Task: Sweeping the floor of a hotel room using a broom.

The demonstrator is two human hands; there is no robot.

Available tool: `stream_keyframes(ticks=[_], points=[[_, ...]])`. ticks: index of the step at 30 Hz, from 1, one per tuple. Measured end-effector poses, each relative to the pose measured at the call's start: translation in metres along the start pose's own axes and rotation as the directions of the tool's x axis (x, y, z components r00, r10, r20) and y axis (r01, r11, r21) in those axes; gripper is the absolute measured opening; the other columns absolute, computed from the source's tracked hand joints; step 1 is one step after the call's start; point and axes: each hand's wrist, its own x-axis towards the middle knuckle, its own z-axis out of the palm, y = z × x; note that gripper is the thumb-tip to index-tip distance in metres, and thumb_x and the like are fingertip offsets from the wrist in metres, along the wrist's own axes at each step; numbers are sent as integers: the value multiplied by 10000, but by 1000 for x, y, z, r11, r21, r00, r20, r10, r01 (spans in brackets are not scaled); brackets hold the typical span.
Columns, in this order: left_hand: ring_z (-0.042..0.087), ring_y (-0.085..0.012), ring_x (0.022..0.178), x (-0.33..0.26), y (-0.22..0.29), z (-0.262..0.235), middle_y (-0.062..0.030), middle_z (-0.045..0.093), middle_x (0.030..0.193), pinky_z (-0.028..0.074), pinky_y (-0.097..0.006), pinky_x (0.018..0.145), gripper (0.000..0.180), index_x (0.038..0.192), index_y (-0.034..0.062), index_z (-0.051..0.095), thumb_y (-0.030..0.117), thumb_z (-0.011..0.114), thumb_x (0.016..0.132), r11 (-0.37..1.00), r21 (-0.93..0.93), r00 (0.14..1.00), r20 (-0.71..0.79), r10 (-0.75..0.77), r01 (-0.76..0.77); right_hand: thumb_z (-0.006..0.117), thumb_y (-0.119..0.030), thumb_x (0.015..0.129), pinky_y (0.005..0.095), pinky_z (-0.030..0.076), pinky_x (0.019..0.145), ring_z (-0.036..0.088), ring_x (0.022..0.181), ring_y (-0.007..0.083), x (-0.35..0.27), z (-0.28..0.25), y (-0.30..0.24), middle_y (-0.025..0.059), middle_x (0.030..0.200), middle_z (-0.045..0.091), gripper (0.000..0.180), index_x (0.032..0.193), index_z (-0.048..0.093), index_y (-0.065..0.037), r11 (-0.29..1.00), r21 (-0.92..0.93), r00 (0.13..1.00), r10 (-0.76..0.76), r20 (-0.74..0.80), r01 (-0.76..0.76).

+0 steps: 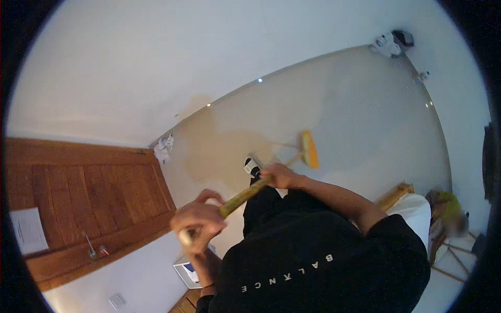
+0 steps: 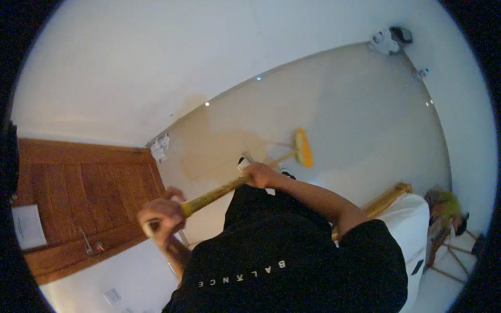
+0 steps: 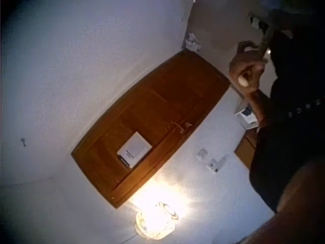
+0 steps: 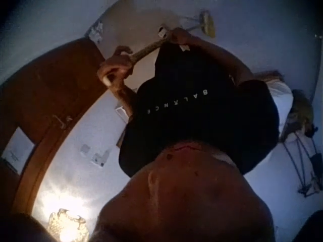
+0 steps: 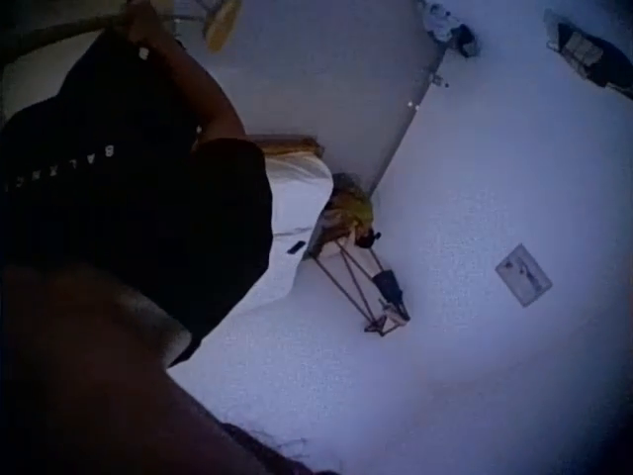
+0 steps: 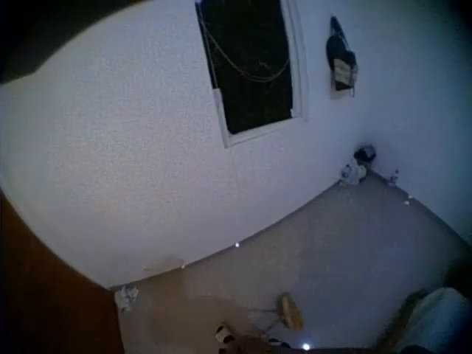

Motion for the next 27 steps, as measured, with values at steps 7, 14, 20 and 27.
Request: stream_keyframes(ticks=[7,14,20,27], points=[[487,-90,395,51,28,45,7,510,455,425,-323,637,79,654,65,628,120,623,711,953,-34,855,433,284,-300,576,-104,572,439,391,628,519,735,333,52,-53,-26,145,697,537,160,689,483,-47,997,27,995,-65,-80,67],[427,-74,368,94,0,13,57,452,412,396,-310,568,99,568,121,574,143,599,662,974,-173,917,347,198,-145,596,-106,604,402,400,553,533,625,320,4,-107,-23,137,615,527,106,648,511,-60,976,-85,969,185,-161,-200],[431,-128,349,111,-63,28,-10,467,429,388,-359,591,125,596,67,549,105,658,645,984,-123,979,174,-107,130,591,-126,619,417,408,563,539,656,341,11,-118,38,132,632,545,98,668,520,-79,949,-184,965,240,-107,-257],[444,-101,354,186,-42,49,8,446,397,406,-317,609,145,643,66,644,193,630,712,960,-119,825,492,278,-252,572,-133,648,435,400,562,527,660,346,123,-123,47,130,650,532,104,659,488,-73,999,-34,980,-13,-196,6]])
